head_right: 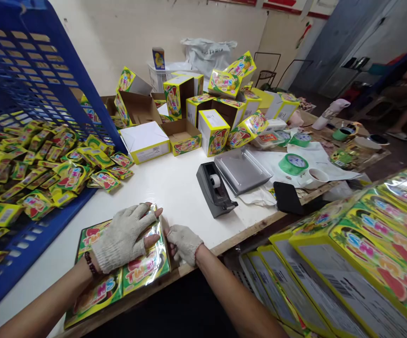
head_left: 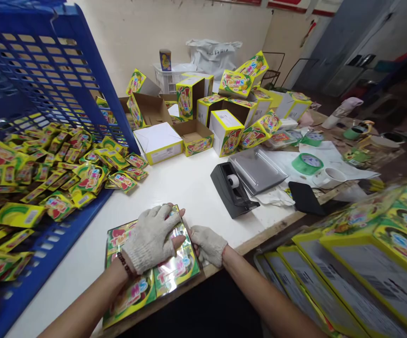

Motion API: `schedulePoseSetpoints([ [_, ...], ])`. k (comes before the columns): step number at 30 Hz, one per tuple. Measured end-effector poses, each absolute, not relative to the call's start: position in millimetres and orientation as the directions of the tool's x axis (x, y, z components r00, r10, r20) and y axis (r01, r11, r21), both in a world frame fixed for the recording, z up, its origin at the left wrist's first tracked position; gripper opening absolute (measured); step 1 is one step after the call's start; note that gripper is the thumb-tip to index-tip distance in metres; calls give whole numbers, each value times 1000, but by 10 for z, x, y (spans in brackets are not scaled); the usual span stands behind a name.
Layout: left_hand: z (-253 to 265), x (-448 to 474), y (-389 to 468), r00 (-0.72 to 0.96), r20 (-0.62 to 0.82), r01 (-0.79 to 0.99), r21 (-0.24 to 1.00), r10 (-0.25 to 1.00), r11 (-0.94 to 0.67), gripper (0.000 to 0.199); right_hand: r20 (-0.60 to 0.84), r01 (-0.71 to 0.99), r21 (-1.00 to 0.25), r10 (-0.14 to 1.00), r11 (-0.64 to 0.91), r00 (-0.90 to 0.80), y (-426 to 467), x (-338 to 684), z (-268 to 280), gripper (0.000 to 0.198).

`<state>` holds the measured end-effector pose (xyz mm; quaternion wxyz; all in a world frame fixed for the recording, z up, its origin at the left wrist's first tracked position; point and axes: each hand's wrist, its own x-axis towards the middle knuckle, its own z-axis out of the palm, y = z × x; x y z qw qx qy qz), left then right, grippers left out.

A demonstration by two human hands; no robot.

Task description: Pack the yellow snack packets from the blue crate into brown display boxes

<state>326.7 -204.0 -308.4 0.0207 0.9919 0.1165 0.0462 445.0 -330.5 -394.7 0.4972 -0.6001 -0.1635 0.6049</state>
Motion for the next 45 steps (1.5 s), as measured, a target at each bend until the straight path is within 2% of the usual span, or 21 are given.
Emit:
schedulePoseSetpoints([
  [3,-3095,3224,-2051,975,108,193,2,192,-981,53,-593,-315,-798,763,-514,256,-3406,4490,-3818,18],
  [5,-3115,3089,-2095,988,125,103,-59,95,-993,50,-506,-173,-860,761,-480,406,-3543,4634,-3669,13],
  [7,-3158,2844,-2162,988,143,-36,-111,-51,-993,48,-261,52,-924,724,-379,638,-3721,4893,-3504,16],
  [8,-3191,2690,-2197,981,154,-95,-128,-114,-987,49,-87,177,-926,646,-333,758,-3814,5056,-3431,20],
  [10,-3278,2361,-2250,963,207,-143,-158,-174,-977,52,162,345,-864,445,-368,881,-3980,5409,-3335,29],
  [11,-3328,2207,-2265,951,252,-136,-178,-179,-975,50,218,370,-834,372,-408,902,-4043,5575,-3317,33],
  [12,-3376,2074,-2273,939,287,-136,-194,-189,-971,46,226,379,-811,358,-447,906,-4088,5721,-3319,35],
  [16,-3506,1837,-2283,898,388,-136,-208,-209,-969,38,34,312,-844,536,-437,843,-4106,6010,-3421,41],
  [19,-3536,1947,-2289,868,476,-66,-169,-140,-983,39,-8,271,-882,587,-385,809,-4069,5989,-3453,41],
  [23,-3573,2290,-2248,834,546,-2,-135,-76,-991,40,75,292,-891,522,-348,849,-4159,5877,-3357,43],
  [26,-3586,2571,-2209,819,574,83,-99,11,-992,37,115,317,-878,486,-358,866,-4310,5751,-3291,36],
  [29,-3580,2750,-2197,811,580,119,-36,76,-992,31,17,238,-881,475,-409,880,-4405,5614,-3345,35],
  [33,-3573,2794,-2208,750,656,98,18,86,-995,29,-197,-20,-925,432,-380,880,-4384,5533,-3550,35],
  [37,-3570,2761,-2248,663,732,69,151,159,-986,24,-272,-94,-909,405,-407,873,-4337,5508,-3633,32],
  [38,-3578,2752,-2260,652,737,63,184,180,-981,24,-290,-102,-904,422,-414,859,-4322,5468,-3624,32],
  [40,-3610,2728,-2282,658,717,69,248,231,-966,24,-339,-123,-908,529,-401,778,-4264,5302,-3591,34],
  [43,-3677,2667,-2302,693,655,131,295,300,-947,22,-386,-206,-922,752,-327,534,-4074,4852,-3539,40],
  [45,-3706,2621,-2309,718,621,162,290,314,-943,23,-371,-255,-924,835,-286,407,-3906,4532,-3511,42],
])
